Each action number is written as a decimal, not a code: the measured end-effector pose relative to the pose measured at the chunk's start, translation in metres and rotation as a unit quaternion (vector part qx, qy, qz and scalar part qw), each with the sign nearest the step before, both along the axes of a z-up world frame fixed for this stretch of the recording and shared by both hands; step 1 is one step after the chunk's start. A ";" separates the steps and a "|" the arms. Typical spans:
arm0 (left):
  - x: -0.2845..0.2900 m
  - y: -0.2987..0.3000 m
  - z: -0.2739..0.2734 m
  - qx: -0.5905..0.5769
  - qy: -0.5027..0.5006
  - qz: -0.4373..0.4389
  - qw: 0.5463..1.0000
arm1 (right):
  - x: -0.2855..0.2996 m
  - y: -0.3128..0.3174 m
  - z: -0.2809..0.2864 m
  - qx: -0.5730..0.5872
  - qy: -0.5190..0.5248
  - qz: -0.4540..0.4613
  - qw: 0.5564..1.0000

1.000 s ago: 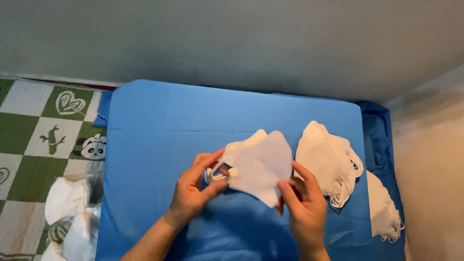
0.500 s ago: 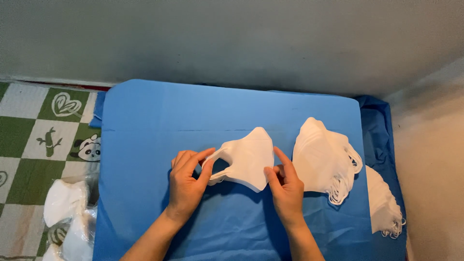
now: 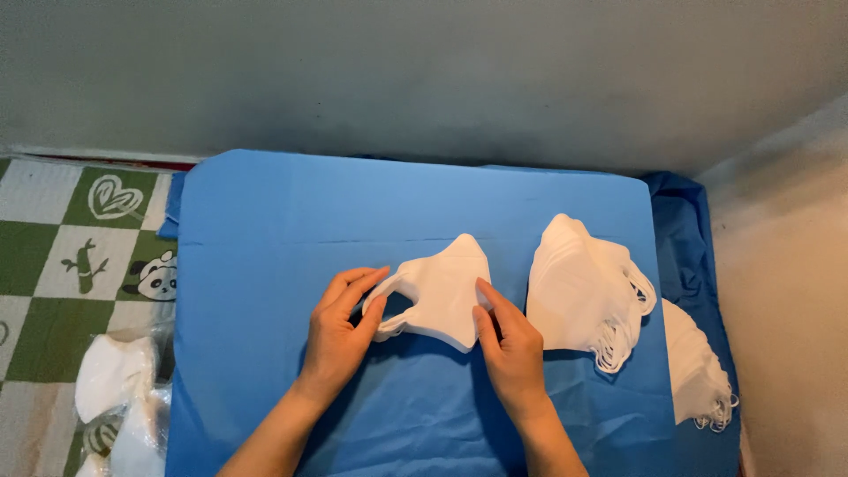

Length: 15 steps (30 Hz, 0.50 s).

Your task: Sorting and packaging white face masks into a plastic bag.

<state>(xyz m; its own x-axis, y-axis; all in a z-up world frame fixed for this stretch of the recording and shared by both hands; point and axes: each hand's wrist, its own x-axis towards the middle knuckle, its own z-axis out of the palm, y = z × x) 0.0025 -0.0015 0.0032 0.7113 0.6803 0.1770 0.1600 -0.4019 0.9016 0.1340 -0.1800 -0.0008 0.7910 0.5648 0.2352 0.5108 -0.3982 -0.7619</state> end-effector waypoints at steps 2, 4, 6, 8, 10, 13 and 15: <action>0.000 0.002 -0.004 0.003 0.018 -0.006 1.000 | 0.001 -0.003 0.005 -0.025 -0.001 -0.004 1.000; 0.000 0.003 -0.003 0.007 0.036 -0.012 0.999 | 0.002 -0.009 0.014 -0.050 -0.003 -0.008 0.999; -0.001 0.000 0.003 -0.017 0.020 -0.010 1.000 | 0.000 -0.018 0.028 -0.021 -0.087 -0.038 0.995; -0.001 0.000 0.003 -0.018 0.018 -0.013 1.000 | 0.007 -0.031 0.028 -0.044 -0.107 -0.074 0.991; -0.001 0.000 0.002 -0.021 0.016 -0.016 1.000 | 0.015 -0.041 0.020 -0.068 -0.127 -0.110 0.984; -0.001 0.000 -0.005 -0.023 0.028 -0.012 0.999 | 0.027 -0.049 -0.003 -0.167 -0.184 -0.151 0.957; -0.002 0.003 -0.015 0.000 0.059 -0.027 0.998 | 0.031 -0.048 -0.016 -0.212 -0.232 -0.148 0.938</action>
<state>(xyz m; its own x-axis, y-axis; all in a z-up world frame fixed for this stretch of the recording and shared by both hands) 0.0005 0.0018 -0.0118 0.7633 0.6398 0.0892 0.2433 -0.4126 0.8778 0.1655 -0.2284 -0.0170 0.7965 0.4568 0.3962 0.5669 -0.7921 -0.2263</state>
